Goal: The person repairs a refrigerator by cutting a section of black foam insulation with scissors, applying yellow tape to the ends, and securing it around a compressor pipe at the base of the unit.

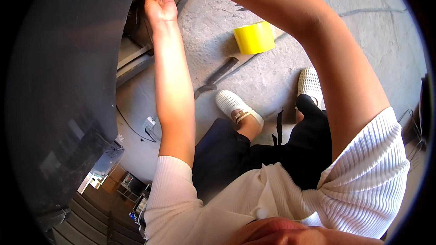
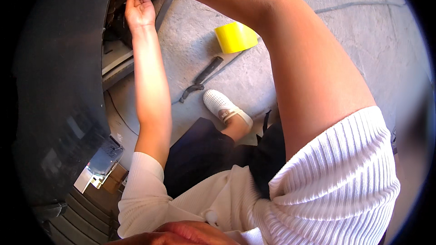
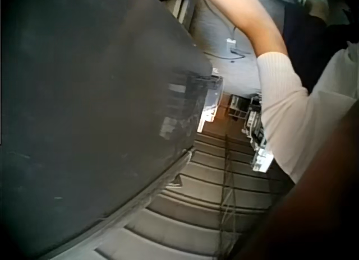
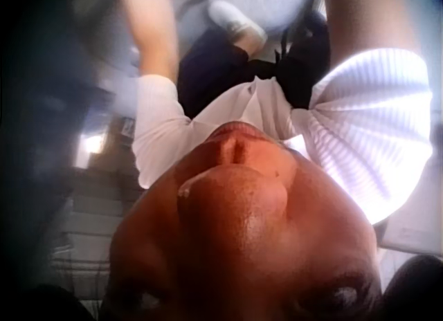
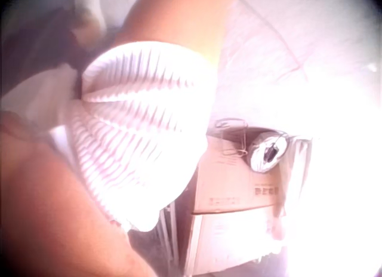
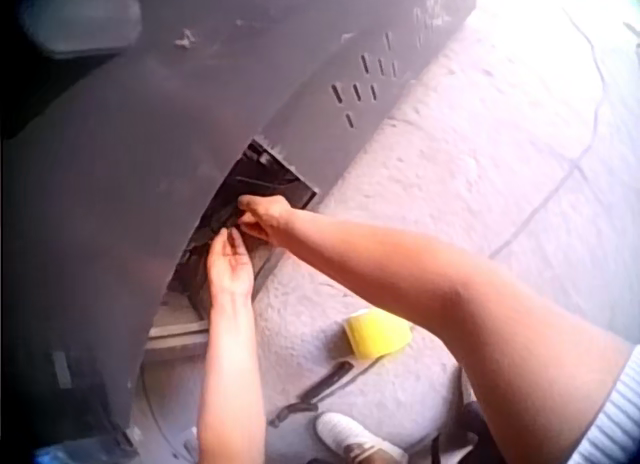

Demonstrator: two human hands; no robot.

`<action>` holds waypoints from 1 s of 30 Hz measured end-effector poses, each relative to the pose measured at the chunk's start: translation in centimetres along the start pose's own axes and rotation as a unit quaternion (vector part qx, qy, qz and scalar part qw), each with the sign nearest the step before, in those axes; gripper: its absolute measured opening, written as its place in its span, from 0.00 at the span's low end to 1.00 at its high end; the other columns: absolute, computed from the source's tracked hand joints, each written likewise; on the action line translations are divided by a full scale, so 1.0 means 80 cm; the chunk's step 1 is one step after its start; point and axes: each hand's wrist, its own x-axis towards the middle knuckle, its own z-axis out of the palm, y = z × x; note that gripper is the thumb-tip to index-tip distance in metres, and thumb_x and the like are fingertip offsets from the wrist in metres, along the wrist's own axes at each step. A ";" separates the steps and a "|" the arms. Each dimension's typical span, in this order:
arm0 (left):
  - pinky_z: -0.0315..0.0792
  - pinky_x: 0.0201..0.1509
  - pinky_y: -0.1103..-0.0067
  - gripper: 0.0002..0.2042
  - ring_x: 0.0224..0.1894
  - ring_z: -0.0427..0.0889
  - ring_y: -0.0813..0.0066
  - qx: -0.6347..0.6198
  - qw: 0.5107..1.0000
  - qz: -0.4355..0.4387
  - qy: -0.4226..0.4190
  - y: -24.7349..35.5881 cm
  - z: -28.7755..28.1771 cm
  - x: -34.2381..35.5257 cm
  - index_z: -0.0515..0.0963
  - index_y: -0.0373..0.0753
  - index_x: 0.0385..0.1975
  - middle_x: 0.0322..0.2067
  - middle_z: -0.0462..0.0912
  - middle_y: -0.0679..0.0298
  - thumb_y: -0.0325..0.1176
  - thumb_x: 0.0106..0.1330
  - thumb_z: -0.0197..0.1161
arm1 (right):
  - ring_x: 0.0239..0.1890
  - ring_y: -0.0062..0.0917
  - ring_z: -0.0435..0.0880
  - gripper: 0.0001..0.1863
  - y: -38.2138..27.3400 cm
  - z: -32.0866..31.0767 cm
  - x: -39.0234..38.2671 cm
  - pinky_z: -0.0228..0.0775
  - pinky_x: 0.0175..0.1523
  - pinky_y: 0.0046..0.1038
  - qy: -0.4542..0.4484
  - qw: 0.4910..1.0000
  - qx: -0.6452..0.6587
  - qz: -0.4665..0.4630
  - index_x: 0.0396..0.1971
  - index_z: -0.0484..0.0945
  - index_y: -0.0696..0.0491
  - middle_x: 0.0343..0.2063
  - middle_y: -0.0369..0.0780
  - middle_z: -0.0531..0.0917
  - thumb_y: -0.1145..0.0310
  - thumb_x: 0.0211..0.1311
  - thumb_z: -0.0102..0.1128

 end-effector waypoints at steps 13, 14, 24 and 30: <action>0.75 0.54 0.70 0.13 0.42 0.77 0.70 0.379 0.916 0.129 0.029 0.003 0.022 -0.056 0.70 0.37 0.42 0.39 0.76 0.60 0.15 0.59 0.53 | 0.24 0.21 0.78 0.13 0.020 -0.017 -0.004 0.75 0.30 0.23 -0.146 0.984 0.079 0.066 0.30 0.76 0.54 0.24 0.36 0.79 0.60 0.68 0.53; 0.74 0.53 0.70 0.13 0.42 0.78 0.72 0.499 0.835 0.231 -0.017 -0.005 0.034 -0.061 0.71 0.36 0.44 0.40 0.77 0.61 0.16 0.60 0.53 | 0.24 0.22 0.78 0.13 0.017 -0.027 -0.001 0.75 0.31 0.23 -0.171 0.982 0.074 0.039 0.30 0.75 0.54 0.24 0.36 0.79 0.60 0.69 0.52; 0.57 0.63 0.59 0.14 0.57 0.69 0.58 0.807 0.329 0.489 -0.040 -0.009 0.060 -0.045 0.78 0.50 0.50 0.50 0.79 0.68 0.37 0.65 0.58 | 0.25 0.27 0.83 0.11 0.023 -0.012 0.028 0.83 0.30 0.25 0.059 0.991 0.114 -0.046 0.44 0.72 0.62 0.31 0.44 0.82 0.71 0.67 0.53; 0.60 0.61 0.60 0.12 0.54 0.71 0.60 0.814 0.318 0.484 -0.054 -0.003 0.058 -0.050 0.82 0.51 0.45 0.48 0.80 0.71 0.34 0.63 0.60 | 0.33 0.28 0.83 0.05 0.005 -0.012 -0.009 0.84 0.37 0.26 0.038 0.992 0.121 -0.024 0.36 0.76 0.61 0.32 0.42 0.79 0.76 0.62 0.57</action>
